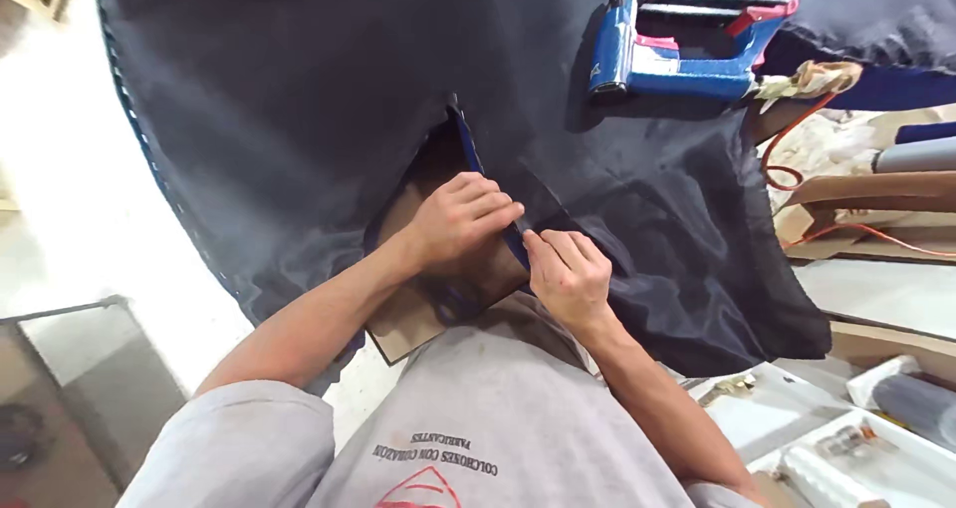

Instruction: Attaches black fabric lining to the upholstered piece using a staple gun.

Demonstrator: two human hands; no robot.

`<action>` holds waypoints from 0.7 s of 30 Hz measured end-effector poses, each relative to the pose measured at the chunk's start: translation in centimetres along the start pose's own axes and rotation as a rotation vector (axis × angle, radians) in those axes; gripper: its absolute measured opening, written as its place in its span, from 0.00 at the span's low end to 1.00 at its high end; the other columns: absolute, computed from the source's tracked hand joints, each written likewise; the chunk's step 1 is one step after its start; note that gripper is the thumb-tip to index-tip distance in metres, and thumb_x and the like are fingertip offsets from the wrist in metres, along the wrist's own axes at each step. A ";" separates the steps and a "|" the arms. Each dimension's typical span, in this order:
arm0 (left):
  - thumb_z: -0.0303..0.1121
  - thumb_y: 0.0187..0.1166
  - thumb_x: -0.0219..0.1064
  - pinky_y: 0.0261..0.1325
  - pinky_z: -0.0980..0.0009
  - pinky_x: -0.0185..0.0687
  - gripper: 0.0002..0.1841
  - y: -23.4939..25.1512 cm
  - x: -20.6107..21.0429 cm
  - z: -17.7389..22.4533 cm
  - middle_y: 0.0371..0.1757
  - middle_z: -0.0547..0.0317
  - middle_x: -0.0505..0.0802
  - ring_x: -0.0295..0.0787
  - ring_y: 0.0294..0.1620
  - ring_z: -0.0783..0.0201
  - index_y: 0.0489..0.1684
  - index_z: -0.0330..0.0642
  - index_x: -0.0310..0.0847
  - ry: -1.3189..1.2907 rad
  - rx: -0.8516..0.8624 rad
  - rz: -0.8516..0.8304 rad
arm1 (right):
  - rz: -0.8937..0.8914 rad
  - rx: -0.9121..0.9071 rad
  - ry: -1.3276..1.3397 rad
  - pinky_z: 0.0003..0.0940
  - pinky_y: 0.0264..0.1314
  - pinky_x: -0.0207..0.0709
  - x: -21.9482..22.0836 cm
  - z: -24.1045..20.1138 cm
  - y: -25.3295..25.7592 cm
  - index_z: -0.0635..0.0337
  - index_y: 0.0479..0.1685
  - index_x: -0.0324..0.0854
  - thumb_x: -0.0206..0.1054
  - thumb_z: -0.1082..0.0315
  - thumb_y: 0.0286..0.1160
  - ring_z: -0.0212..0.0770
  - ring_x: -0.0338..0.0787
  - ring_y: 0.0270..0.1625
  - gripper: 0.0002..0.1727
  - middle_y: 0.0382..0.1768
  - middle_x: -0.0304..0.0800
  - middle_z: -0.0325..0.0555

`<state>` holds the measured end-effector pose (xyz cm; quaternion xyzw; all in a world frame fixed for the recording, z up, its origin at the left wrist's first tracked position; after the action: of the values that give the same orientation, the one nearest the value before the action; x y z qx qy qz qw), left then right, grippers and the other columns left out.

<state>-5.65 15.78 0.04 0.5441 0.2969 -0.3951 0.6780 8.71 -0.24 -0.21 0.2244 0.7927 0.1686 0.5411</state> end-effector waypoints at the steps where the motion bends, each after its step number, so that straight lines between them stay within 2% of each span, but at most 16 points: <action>1: 0.32 0.87 0.62 0.74 0.56 0.79 0.14 0.0 -0.6 -0.5 0.54 0.53 0.96 0.90 0.62 0.54 0.62 0.43 0.89 -0.025 -0.047 -0.036 | -0.008 -0.016 -0.002 0.37 0.45 0.86 0.0 0.0 -0.1 0.57 0.46 0.95 0.67 0.69 0.80 0.45 0.94 0.42 0.10 0.38 0.96 0.47; 3: 0.34 0.87 0.63 0.76 0.56 0.78 0.15 -0.1 -1.4 -1.7 0.54 0.51 0.95 0.90 0.64 0.52 0.65 0.43 0.88 -0.078 -0.115 -0.079 | -0.023 -0.025 -0.005 0.37 0.45 0.86 0.0 -0.1 -0.1 0.57 0.46 0.94 0.67 0.69 0.81 0.46 0.93 0.43 0.09 0.38 0.95 0.47; 5: 0.34 0.86 0.64 0.76 0.57 0.78 0.14 -0.1 -1.7 -2.4 0.56 0.51 0.95 0.89 0.65 0.52 0.63 0.43 0.89 -0.119 -0.132 -0.100 | -0.030 -0.022 -0.002 0.38 0.45 0.86 0.1 -0.1 0.0 0.58 0.45 0.94 0.67 0.69 0.81 0.47 0.93 0.42 0.09 0.38 0.95 0.48; 10: 0.29 0.87 0.60 0.78 0.55 0.76 0.14 0.5 -1.1 -1.8 0.58 0.52 0.95 0.88 0.67 0.51 0.61 0.45 0.90 -0.093 -0.001 -0.147 | -0.026 -0.017 -0.015 0.37 0.46 0.86 0.1 -0.1 0.1 0.58 0.45 0.94 0.67 0.68 0.82 0.46 0.93 0.43 0.09 0.38 0.95 0.49; 15: 0.25 0.85 0.59 0.77 0.55 0.77 0.14 0.2 -0.2 -0.9 0.54 0.49 0.96 0.91 0.63 0.50 0.56 0.41 0.92 0.030 0.128 -0.084 | -0.025 -0.024 -0.026 0.37 0.46 0.85 0.2 -0.1 0.0 0.58 0.44 0.93 0.67 0.67 0.82 0.47 0.93 0.43 0.09 0.39 0.94 0.49; 21: 0.26 0.82 0.59 0.75 0.53 0.77 0.12 -0.4 0.8 -0.5 0.45 0.50 0.96 0.92 0.58 0.50 0.49 0.39 0.91 -0.002 0.100 -0.035 | -0.090 -0.105 -0.046 0.39 0.44 0.83 0.3 -0.3 0.2 0.60 0.43 0.92 0.64 0.69 0.83 0.48 0.92 0.42 0.10 0.38 0.93 0.49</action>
<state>-5.57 16.02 -0.99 0.5717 0.2856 -0.4215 0.6434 8.38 0.07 -0.28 0.1638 0.7794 0.1804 0.5772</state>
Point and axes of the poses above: each hand's wrist, its own y-axis towards the middle knuckle, its own x-axis out of the palm, z = x × y, the point moved 2 cm from there along y, towards the middle knuckle
